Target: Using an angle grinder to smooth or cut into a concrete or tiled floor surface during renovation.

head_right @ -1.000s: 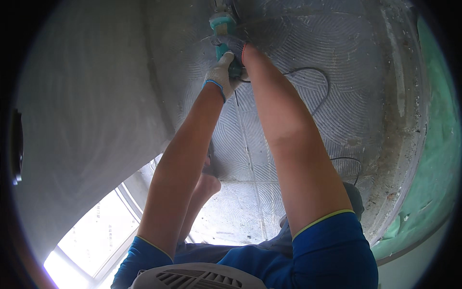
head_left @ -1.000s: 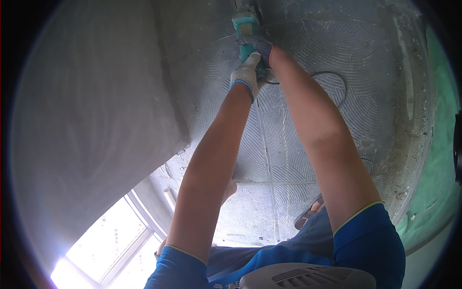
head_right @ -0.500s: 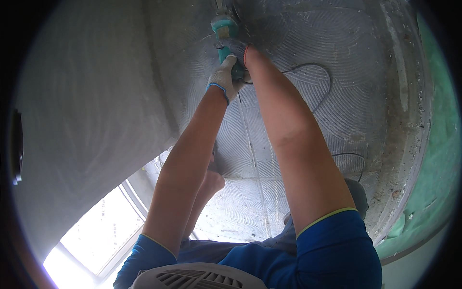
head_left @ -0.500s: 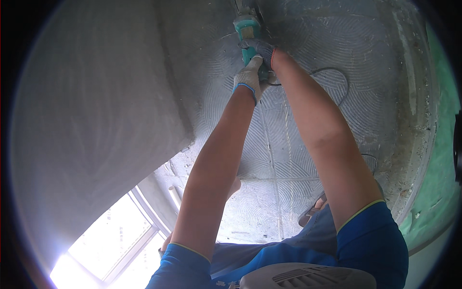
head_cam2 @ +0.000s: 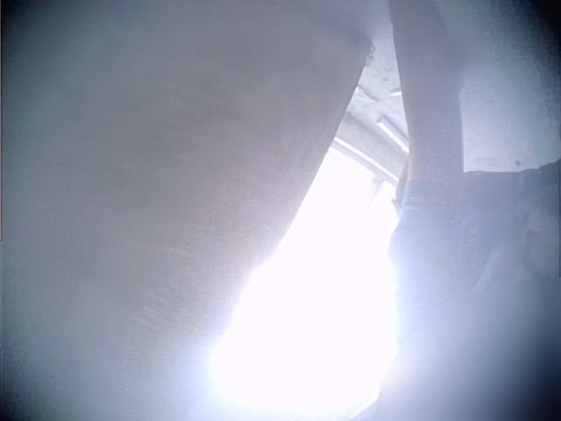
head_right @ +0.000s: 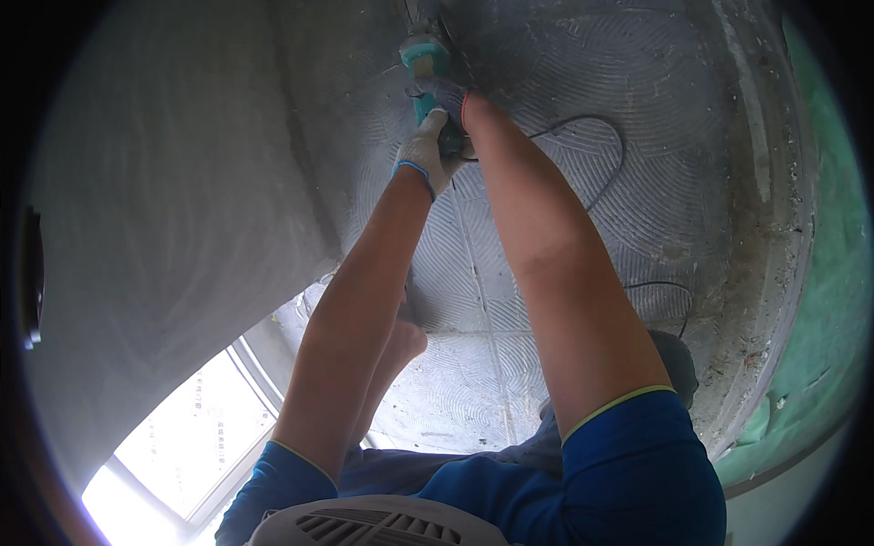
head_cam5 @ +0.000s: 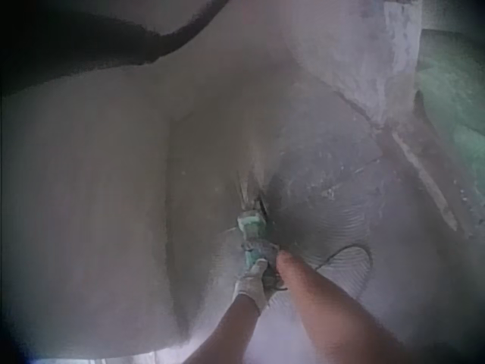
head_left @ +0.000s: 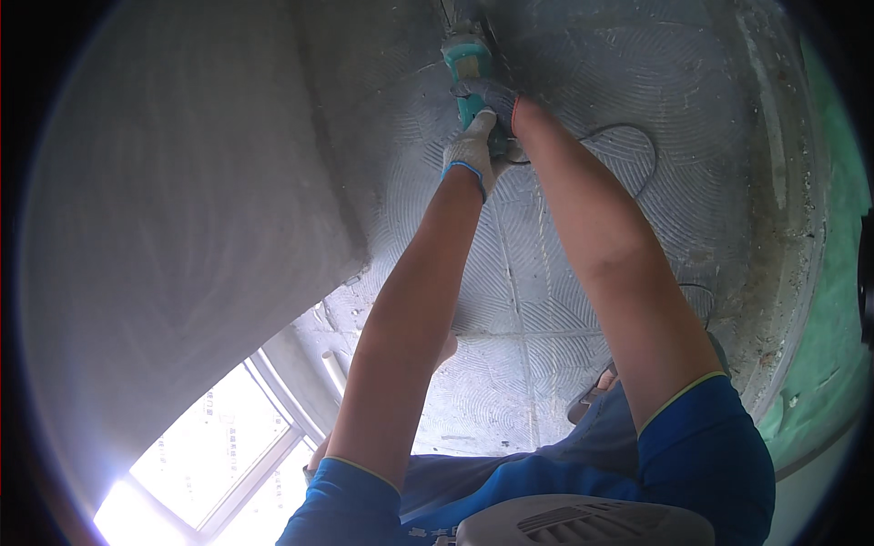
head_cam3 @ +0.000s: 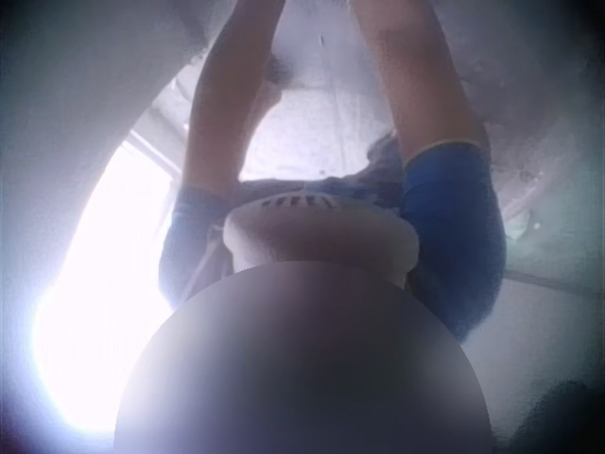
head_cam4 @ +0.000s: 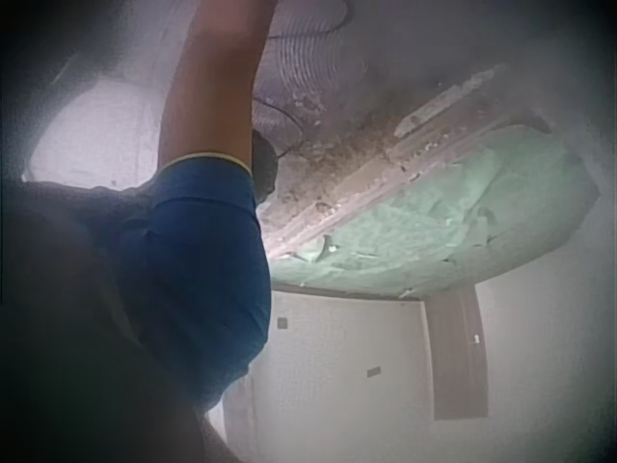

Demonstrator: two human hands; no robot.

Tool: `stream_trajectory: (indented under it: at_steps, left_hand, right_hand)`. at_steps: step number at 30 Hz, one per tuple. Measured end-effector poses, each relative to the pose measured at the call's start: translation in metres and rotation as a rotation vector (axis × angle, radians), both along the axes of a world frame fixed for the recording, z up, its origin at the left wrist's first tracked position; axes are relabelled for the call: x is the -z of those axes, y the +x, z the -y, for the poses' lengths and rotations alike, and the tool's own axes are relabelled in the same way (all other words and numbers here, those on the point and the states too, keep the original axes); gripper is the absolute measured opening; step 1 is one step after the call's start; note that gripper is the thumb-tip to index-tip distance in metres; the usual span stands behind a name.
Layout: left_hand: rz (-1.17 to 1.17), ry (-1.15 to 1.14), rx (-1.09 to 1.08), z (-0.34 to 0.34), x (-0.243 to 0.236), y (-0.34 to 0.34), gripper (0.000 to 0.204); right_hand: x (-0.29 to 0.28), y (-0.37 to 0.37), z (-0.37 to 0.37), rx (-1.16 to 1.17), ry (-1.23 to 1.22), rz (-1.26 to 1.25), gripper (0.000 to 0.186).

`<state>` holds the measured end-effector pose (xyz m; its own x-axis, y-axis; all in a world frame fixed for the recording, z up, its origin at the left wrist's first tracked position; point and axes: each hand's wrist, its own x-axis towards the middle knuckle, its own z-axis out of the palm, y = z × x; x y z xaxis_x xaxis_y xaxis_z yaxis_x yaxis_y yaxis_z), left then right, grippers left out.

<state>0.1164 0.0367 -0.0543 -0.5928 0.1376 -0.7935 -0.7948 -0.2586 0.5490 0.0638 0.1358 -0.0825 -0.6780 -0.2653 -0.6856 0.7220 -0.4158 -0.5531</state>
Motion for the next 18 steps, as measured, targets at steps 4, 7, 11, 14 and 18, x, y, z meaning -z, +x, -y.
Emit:
stream_trajectory:
  at_steps: [4, 7, 11, 14, 18]
  left_hand:
    - [0.019, -0.026, 0.012, -0.003, 0.0, 0.004, 0.032]
    - [0.022, -0.048, 0.014, 0.001, 0.001, 0.006, 0.033]
    - [0.023, -0.039, 0.004, 0.003, 0.006, 0.007, 0.032]
    - [0.039, -0.01, -0.01, 0.001, 0.005, 0.01, 0.031]
    - [0.018, -0.009, 0.009, 0.001, -0.001, 0.018, 0.032]
  right_hand:
    - [0.02, 0.003, -0.001, 0.043, 0.051, -0.082, 0.048]
    - [0.018, 0.006, 0.003, 0.038, 0.057, -0.064, 0.048]
    - [0.015, 0.008, 0.003, 0.045, 0.09, -0.044, 0.049]
    - [0.017, 0.01, 0.003, 0.045, 0.067, -0.061, 0.05]
    - [0.008, 0.018, 0.001, 0.053, 0.049, -0.054, 0.049]
